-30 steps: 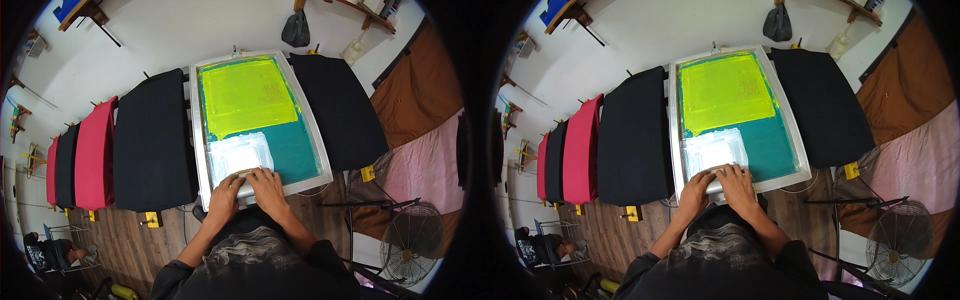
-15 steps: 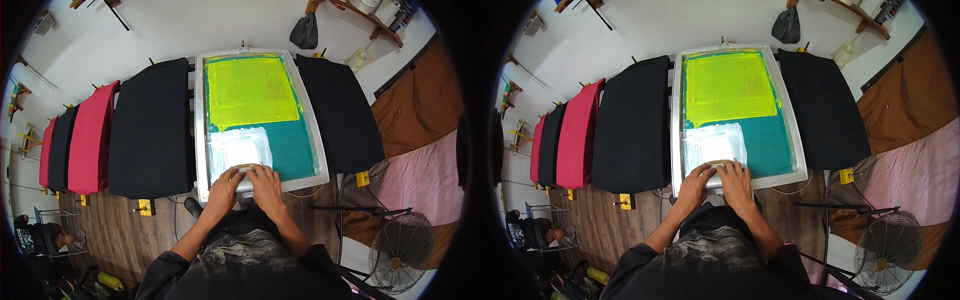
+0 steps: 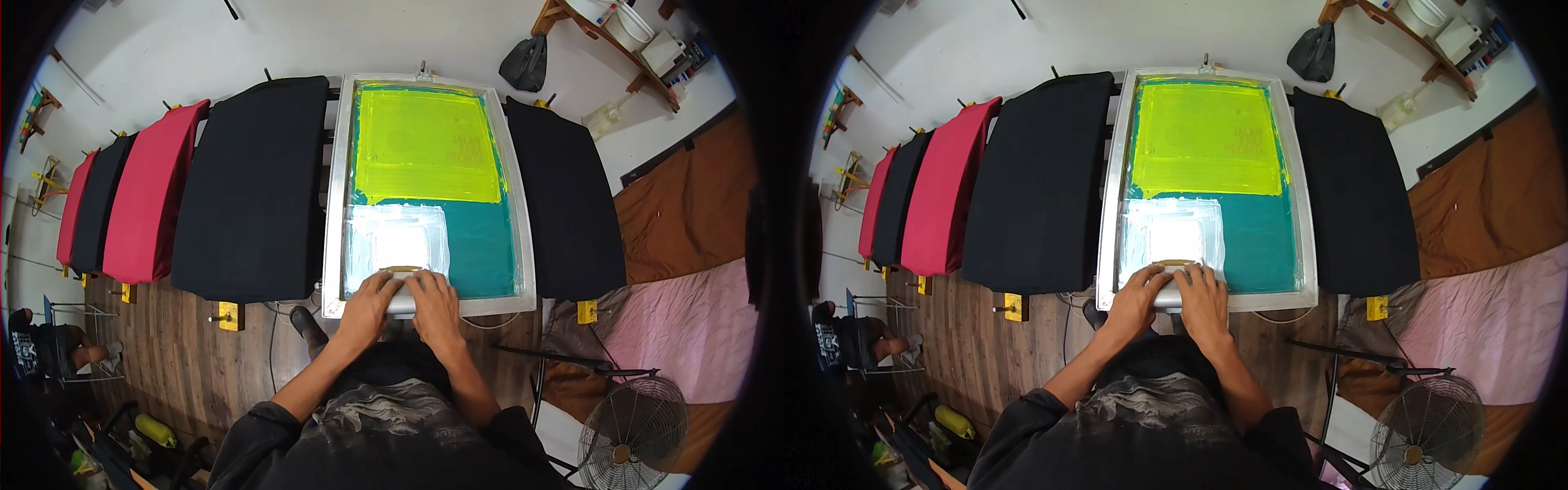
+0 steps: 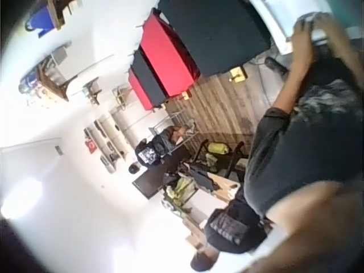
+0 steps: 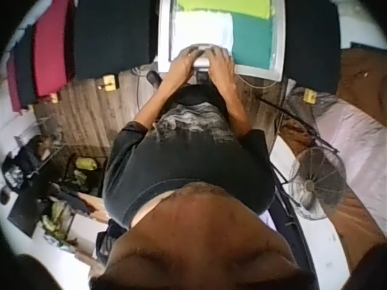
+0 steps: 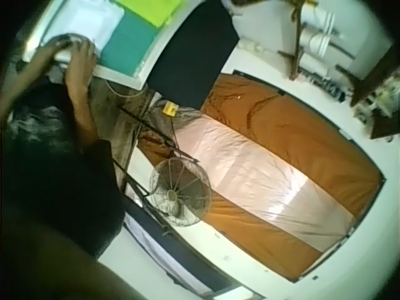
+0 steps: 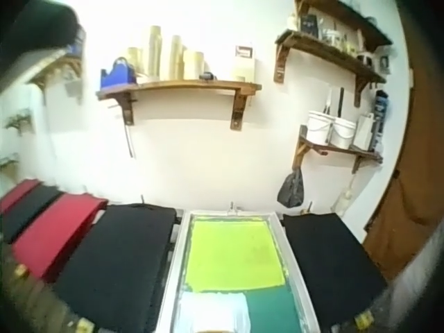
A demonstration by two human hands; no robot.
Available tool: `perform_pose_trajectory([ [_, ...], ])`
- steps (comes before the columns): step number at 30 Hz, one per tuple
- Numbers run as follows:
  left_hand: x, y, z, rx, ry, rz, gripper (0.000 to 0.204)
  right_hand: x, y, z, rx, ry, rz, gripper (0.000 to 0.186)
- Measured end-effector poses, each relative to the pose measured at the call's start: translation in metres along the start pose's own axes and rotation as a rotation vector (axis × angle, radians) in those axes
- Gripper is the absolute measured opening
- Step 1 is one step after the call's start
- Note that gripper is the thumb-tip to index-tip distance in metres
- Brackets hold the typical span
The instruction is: The person is performing screen printing on a black t-shirt using white ink and a squeegee.
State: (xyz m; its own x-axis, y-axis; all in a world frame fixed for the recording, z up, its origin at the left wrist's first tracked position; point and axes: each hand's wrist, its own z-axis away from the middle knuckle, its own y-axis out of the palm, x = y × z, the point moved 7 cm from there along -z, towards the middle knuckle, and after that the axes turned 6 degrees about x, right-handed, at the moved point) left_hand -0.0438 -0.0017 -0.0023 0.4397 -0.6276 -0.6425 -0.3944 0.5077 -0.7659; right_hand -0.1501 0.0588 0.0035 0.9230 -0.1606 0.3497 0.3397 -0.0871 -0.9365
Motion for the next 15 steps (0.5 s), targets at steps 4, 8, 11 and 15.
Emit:
perform_pose_trajectory([
  [4,-0.002,0.000,0.010,0.054,-0.033,0.027,0.061,0.005,-0.006,0.005,0.167,0.033,-0.060,0.046],
  [8,-0.007,-0.008,0.005,0.033,-0.050,0.049,0.062,0.005,-0.009,0.001,0.152,0.033,-0.061,0.046],
  [11,-0.002,-0.007,0.002,-0.024,-0.016,0.004,0.062,0.006,-0.005,0.000,-0.006,-0.022,-0.004,0.058],
  [15,0.000,0.002,0.010,0.001,-0.005,0.034,0.062,0.004,0.000,0.007,0.060,0.019,-0.018,0.052],
])
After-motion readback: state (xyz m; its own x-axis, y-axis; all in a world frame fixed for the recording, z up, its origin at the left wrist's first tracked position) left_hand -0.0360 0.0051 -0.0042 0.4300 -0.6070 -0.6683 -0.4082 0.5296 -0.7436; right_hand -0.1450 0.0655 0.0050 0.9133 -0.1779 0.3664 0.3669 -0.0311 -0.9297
